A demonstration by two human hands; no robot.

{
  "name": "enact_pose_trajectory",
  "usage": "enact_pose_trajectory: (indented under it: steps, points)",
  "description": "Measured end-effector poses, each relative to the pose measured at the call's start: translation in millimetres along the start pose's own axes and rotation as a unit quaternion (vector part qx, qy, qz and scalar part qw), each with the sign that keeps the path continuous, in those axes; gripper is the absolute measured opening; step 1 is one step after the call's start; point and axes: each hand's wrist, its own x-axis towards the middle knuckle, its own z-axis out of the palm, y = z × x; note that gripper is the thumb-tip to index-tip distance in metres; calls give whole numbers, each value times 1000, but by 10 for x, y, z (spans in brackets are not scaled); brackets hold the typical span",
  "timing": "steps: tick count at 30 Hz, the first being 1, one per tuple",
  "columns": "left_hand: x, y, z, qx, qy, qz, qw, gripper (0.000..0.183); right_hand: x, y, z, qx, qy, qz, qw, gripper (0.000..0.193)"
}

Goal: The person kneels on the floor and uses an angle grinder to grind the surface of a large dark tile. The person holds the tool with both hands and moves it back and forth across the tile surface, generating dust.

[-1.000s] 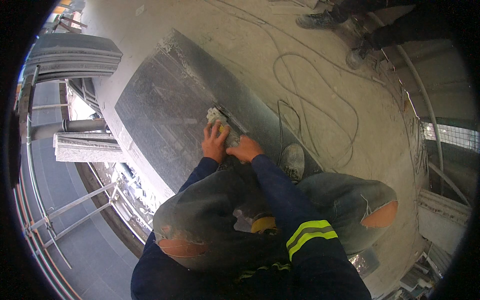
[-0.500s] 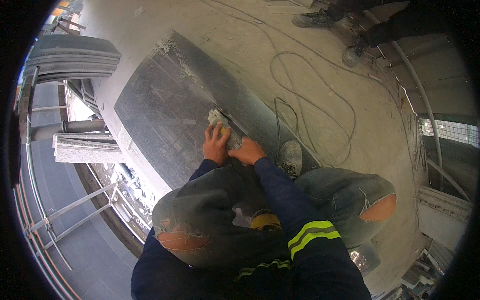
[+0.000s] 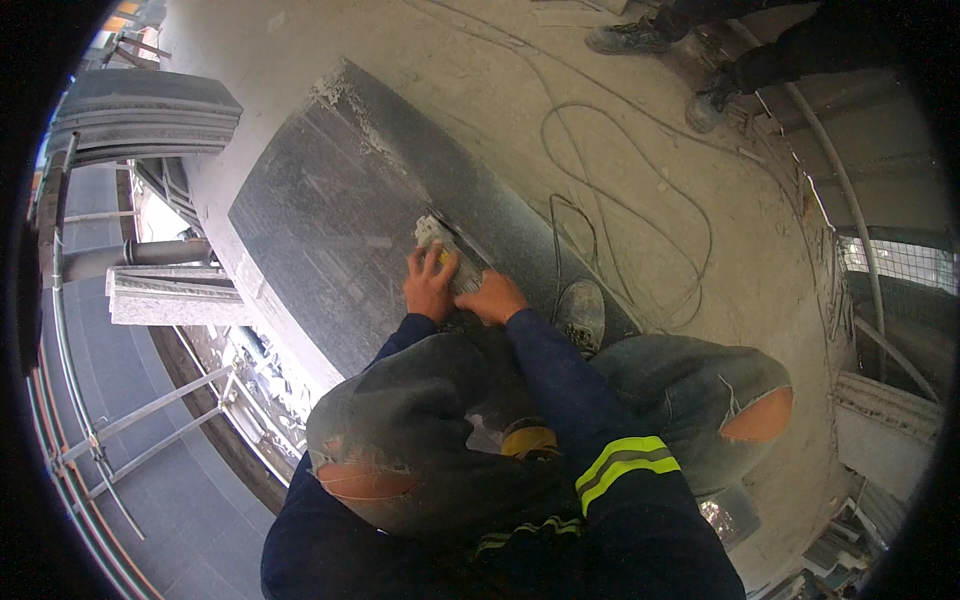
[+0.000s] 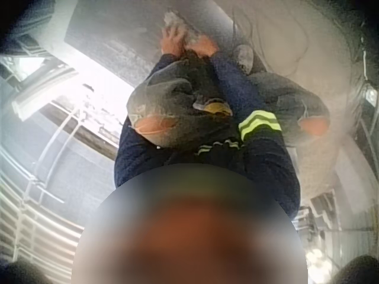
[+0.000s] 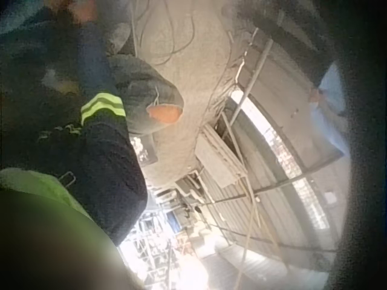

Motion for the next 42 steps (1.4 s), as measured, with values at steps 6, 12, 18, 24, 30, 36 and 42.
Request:
enact_pose_trajectory:
  steps: [6, 12, 18, 24, 30, 36, 42]
  points:
    - [-54, 41, -55, -7, -11, 7, 1000, 61, -111, -1, -34, -18, -14, 8, 1000, 86]
    - [4, 33, 5, -15, -12, 2, 1000, 61, 58, 98, 44, -30, 16, -1, 999, 84]
    - [-7, -27, 16, -2, -16, 7, 1000, 58, 36, 16, 8, 0, -12, -4, 1000, 83]
    - [-57, 83, -56, 4, -3, 16, 1000, 58, -192, -57, -112, -5, -21, 16, 1000, 86]
    - [-40, 125, -63, -10, 10, 16, 1000, 59, -149, 83, -11, -32, 28, -3, 999, 85]
    - [47, 19, -31, -1, -18, 12, 1000, 59, 47, 34, -23, 14, -25, 9, 1000, 86]
    - [-33, 36, -29, 4, 1, 29, 1000, 61, -78, 45, -37, 2, -21, 11, 1000, 86]
